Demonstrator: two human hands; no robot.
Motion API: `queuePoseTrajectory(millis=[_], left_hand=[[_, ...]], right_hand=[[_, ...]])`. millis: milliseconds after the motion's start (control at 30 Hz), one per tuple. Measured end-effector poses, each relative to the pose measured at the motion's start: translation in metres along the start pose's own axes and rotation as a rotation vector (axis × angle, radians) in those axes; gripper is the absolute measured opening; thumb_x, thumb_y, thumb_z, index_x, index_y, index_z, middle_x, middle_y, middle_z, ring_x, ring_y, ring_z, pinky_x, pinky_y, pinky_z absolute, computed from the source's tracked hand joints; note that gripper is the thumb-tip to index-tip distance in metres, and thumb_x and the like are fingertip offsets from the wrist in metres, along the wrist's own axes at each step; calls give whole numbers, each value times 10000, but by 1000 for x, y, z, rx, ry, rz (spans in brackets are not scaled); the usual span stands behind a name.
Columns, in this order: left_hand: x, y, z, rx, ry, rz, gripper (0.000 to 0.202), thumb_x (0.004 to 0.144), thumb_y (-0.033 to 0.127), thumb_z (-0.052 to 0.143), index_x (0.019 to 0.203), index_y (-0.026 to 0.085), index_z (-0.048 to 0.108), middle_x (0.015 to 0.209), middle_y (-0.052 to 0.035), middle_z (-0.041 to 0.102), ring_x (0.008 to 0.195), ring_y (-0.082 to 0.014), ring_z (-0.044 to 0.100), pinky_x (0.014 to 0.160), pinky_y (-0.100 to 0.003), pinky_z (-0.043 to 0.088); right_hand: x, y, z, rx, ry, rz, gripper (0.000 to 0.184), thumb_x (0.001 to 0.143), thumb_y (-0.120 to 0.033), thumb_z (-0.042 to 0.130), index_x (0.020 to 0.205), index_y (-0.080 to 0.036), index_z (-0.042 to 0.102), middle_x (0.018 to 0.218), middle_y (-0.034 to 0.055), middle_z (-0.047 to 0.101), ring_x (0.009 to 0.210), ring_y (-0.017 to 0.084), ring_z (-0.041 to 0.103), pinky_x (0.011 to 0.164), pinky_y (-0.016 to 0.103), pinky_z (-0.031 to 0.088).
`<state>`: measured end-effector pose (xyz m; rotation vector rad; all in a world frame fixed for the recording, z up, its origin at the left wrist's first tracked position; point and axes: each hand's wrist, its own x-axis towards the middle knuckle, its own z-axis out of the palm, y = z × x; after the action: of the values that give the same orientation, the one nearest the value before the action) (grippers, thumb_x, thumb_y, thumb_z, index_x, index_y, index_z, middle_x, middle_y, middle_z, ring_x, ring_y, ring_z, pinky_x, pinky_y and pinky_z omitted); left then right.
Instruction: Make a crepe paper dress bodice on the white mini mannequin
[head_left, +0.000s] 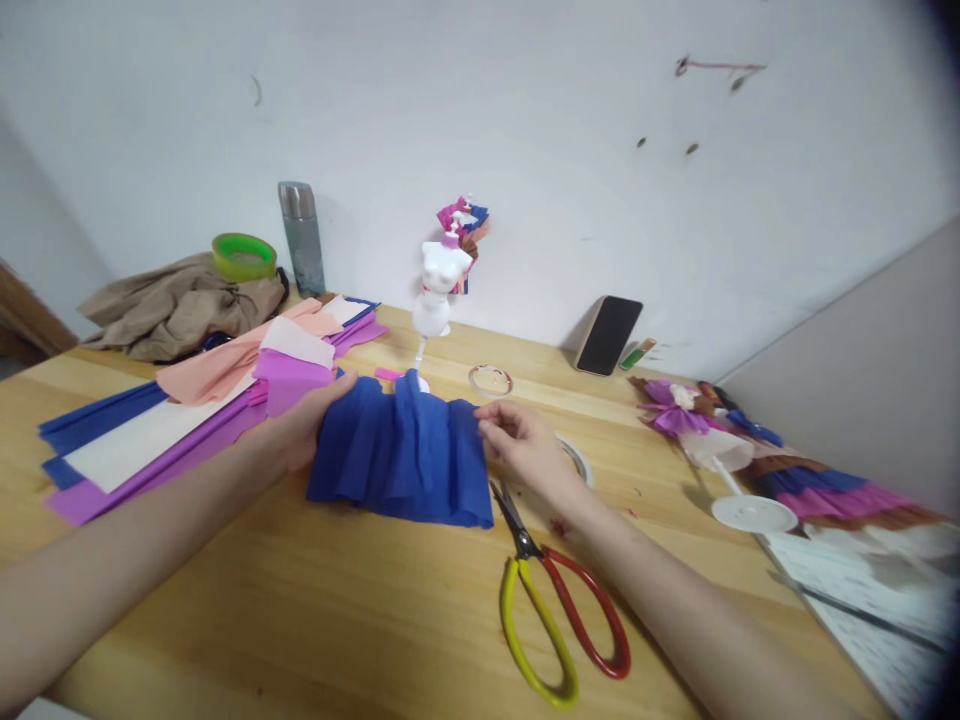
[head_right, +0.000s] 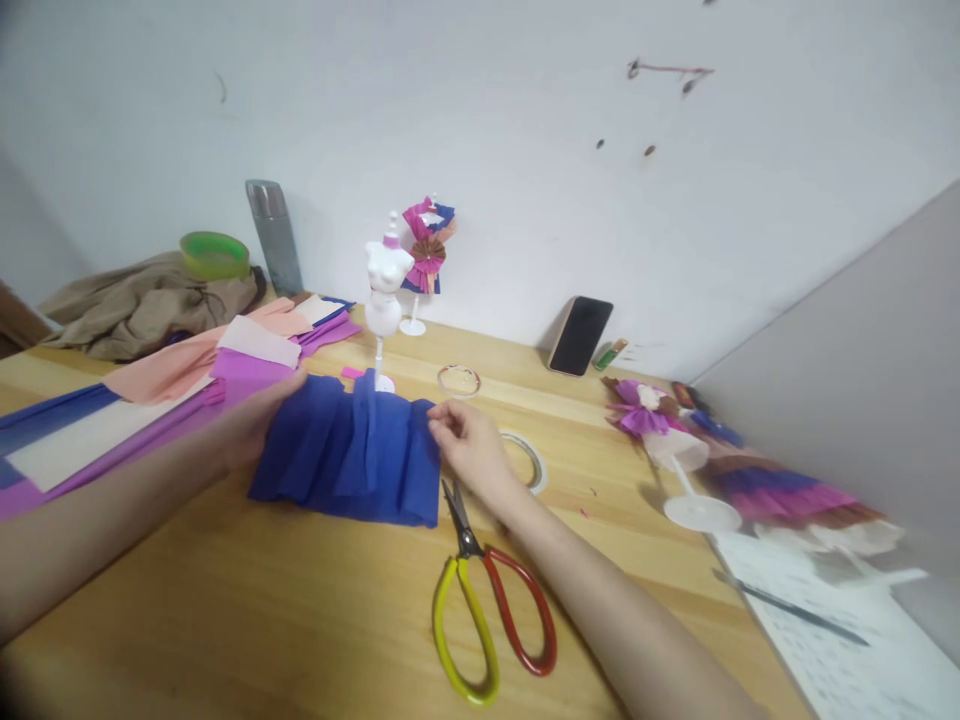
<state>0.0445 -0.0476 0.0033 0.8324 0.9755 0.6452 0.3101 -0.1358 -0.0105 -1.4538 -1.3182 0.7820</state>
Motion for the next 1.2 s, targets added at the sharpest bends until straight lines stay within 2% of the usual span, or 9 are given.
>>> queuePoseTrajectory(millis=[133, 233, 300, 400, 533, 800, 933, 1100, 1200], left_hand=[[0, -2, 0, 253, 120, 252, 583, 718, 552, 771, 1161, 196, 638, 1145, -99, 723, 1194, -345, 608, 949, -409, 518], [-4, 2, 0, 607, 405, 684, 615, 680, 403, 816, 1235, 235, 610, 1325, -96, 613, 1390, -349, 415, 1063, -378, 425], [-11, 4, 3, 779, 412, 839, 609, 703, 375, 790, 1271, 242, 615, 1284, -89, 618, 1350, -344, 436, 1060, -360, 403], [-19, 1, 10, 971, 254, 715, 568, 823, 440, 656, 1345, 226, 592, 862, -42, 665, 890, -273, 624, 858, -351, 465], [-14, -8, 11, 1055, 209, 536, 597, 782, 510, 688, 1310, 238, 635, 640, 8, 581, 617, -221, 547, 676, -323, 405], [1, -11, 3, 1207, 385, 511, 708, 855, 451, 569, 1447, 86, 438, 756, -37, 586, 736, -264, 583, 681, -345, 410], [4, -12, 3, 1270, 354, 417, 726, 887, 462, 529, 1471, 68, 357, 811, -64, 640, 762, -264, 631, 694, -350, 454], [5, -14, -2, 1379, 257, 472, 495, 856, 318, 541, 1332, 185, 532, 885, -78, 691, 827, -272, 669, 716, -349, 477], [6, -14, -4, 1389, 236, 518, 444, 830, 212, 514, 1265, 214, 607, 860, -62, 700, 846, -267, 675, 741, -353, 489]], right_hand=[[7, 7, -6, -533, 22, -73, 173, 807, -301, 658, 946, -223, 727, 620, 7, 643, 579, 179, 540, 586, 300, 325], [2, 4, -2, -633, -42, -35, 268, 858, -353, 620, 1068, -217, 715, 674, 34, 663, 615, 205, 566, 599, 310, 307], [-2, 2, 2, -597, -43, -33, 297, 847, -370, 638, 1100, -233, 711, 670, 29, 656, 620, 208, 566, 606, 311, 304], [-4, 4, 6, -515, -25, -41, 340, 775, -319, 706, 1110, -263, 716, 619, 0, 623, 590, 198, 539, 600, 309, 294], [-2, 13, 6, -502, -68, -54, 438, 719, -117, 633, 1129, -251, 707, 635, -21, 626, 580, 181, 533, 604, 304, 323], [-10, -5, 10, -700, -167, -64, 513, 920, -432, 504, 1342, -154, 590, 711, 49, 685, 656, 229, 616, 636, 323, 381], [-23, -17, 18, -833, -260, -120, 621, 890, -399, 547, 1467, -178, 478, 738, 61, 721, 698, 257, 670, 650, 326, 405], [-26, -14, 22, -901, -297, -128, 351, 813, -157, 491, 1056, -211, 739, 789, 63, 756, 736, 233, 695, 667, 306, 421], [-23, -8, 21, -863, -240, -96, 275, 772, -125, 477, 853, -197, 730, 767, 61, 754, 720, 222, 690, 666, 298, 428]])
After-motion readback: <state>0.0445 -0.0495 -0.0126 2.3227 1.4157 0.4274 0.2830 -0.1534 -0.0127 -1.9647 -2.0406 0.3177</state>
